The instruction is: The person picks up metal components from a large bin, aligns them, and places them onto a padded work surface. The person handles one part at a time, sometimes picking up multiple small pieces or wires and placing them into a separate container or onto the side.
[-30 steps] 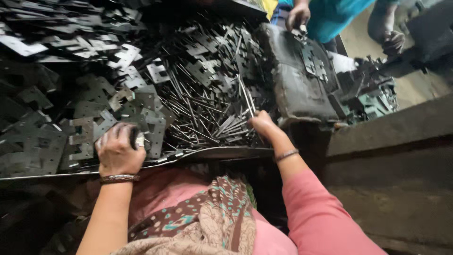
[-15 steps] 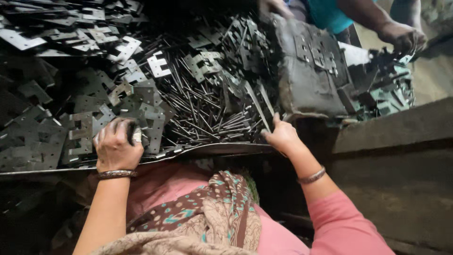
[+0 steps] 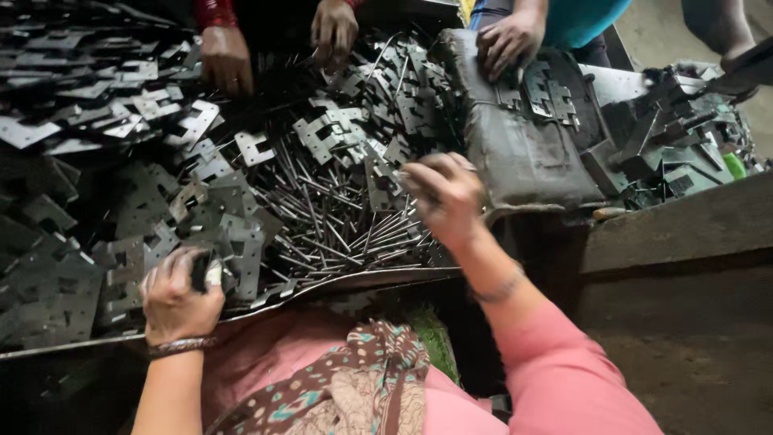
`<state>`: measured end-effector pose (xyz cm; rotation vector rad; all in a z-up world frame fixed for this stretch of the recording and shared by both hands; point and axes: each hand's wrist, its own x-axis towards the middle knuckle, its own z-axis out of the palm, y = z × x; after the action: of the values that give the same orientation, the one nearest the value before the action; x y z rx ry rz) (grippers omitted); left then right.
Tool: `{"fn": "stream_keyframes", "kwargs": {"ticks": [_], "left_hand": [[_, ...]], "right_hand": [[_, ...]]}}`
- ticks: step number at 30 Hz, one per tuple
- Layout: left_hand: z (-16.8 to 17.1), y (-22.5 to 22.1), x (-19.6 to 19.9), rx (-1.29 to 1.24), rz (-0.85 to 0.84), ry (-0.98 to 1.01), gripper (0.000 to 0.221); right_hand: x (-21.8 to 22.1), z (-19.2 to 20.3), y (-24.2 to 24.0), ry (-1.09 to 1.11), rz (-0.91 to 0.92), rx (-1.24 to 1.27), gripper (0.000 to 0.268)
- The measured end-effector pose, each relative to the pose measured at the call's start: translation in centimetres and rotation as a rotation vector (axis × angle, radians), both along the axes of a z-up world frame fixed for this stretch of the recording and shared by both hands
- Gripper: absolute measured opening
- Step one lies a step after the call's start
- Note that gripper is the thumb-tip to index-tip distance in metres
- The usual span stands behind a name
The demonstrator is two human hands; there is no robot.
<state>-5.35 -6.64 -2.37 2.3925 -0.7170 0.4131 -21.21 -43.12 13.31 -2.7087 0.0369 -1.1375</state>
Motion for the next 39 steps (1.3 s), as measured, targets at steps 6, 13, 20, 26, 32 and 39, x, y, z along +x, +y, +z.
{"fn": "stream_keyframes", "kwargs": {"ticks": [6,13,20,26,32,39], "left_hand": [[-1.1,0.4,0.5,0.032,-0.009,0.007,0.027],[-1.4,0.6,0.0,0.032,-0.007,0.026,0.022],[-1.1,0.5,0.3,0.045,0.014,0.012,0.022],[-2.4,1.2,0.8,0.033,-0.04,0.001,0.016],[-4.1,2.6,0.7,0.074,-0.046,-0.019,0.016],[-5.5,3.1,1.4,0.087,-0.051,-0.079,0.017]], "right_hand": [[6.8,-7.2,-0.8,0.123,0.035,0.425,0.029],[7.7,-7.9,-6.1,0.01,0.108,0.052,0.034],[5.1,-19.1,-18.7,0.115,-0.385,0.267,0.023],[3.1,-17.7,-15.4,0.052,-0.517,0.46,0.025],[6.5,-13.9,-7.1,0.056,-0.392,0.364,0.029],[8.9,-7.8,-1.2,0.094,-0.285,0.373,0.033]]}}
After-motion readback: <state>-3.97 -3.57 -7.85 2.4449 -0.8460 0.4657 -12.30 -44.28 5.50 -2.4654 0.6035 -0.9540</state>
